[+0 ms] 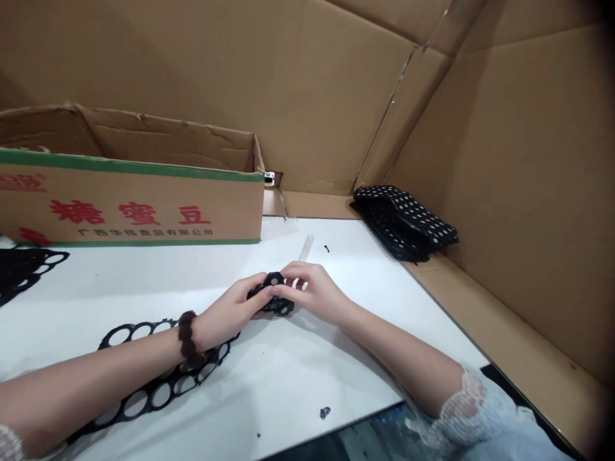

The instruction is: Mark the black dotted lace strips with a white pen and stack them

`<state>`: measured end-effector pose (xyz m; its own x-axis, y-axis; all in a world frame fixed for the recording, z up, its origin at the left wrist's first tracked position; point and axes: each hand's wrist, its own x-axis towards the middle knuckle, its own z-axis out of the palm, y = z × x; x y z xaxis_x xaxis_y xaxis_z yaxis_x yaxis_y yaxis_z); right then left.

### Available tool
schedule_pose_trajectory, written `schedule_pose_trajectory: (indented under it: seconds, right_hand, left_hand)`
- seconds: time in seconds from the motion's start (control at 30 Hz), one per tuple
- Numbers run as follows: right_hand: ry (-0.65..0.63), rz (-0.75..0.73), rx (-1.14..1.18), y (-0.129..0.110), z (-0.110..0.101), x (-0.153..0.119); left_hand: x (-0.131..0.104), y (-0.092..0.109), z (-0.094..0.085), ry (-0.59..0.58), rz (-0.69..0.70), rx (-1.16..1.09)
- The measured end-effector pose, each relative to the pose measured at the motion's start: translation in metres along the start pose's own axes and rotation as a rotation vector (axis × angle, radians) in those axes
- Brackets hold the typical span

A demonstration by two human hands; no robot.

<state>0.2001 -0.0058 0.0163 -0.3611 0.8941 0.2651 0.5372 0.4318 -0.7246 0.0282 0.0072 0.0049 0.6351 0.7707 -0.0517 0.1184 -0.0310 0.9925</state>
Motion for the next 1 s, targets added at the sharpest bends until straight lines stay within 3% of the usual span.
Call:
schedule_pose_trajectory:
  seconds: [0.13, 0.23, 0.33, 0.47, 0.7, 0.83, 0.9, 1.0]
  right_hand:
    - [0.197, -0.136, -0.200, 0.003, 0.004, -0.003]
    - [0.135, -0.189, -0.176, 0.004, 0.005, -0.004]
    - [0.048, -0.102, -0.050, 0.004, 0.005, -0.002]
    - [0.033, 0.066, 0.149, 0.004, 0.004, 0.001]
    - [-0.042, 0.175, 0.321, 0.006, 0.001, 0.004]
    - [-0.100, 0.300, 0.441, 0.008, 0.001, 0.005]
    - [-0.086, 0.345, 0.484, 0.010, 0.001, 0.007]
    - [0.055, 0.358, 0.505, 0.016, -0.003, 0.012]
  left_hand:
    - [0.001, -0.002, -0.002, 0.033, -0.052, -0.013]
    - [0.001, -0.003, -0.003, 0.030, -0.042, -0.002]
    - [0.001, -0.003, -0.003, 0.002, -0.011, -0.022]
    - [0.000, -0.002, -0.003, -0.055, -0.029, -0.037]
    - [0.000, -0.006, -0.006, -0.159, 0.025, 0.195]
    - [0.002, -0.004, -0.006, -0.198, 0.051, 0.214]
    - [0.003, -0.004, -0.005, -0.196, 0.043, 0.179]
    - [0.003, -0.004, -0.004, -0.110, -0.013, 0.069]
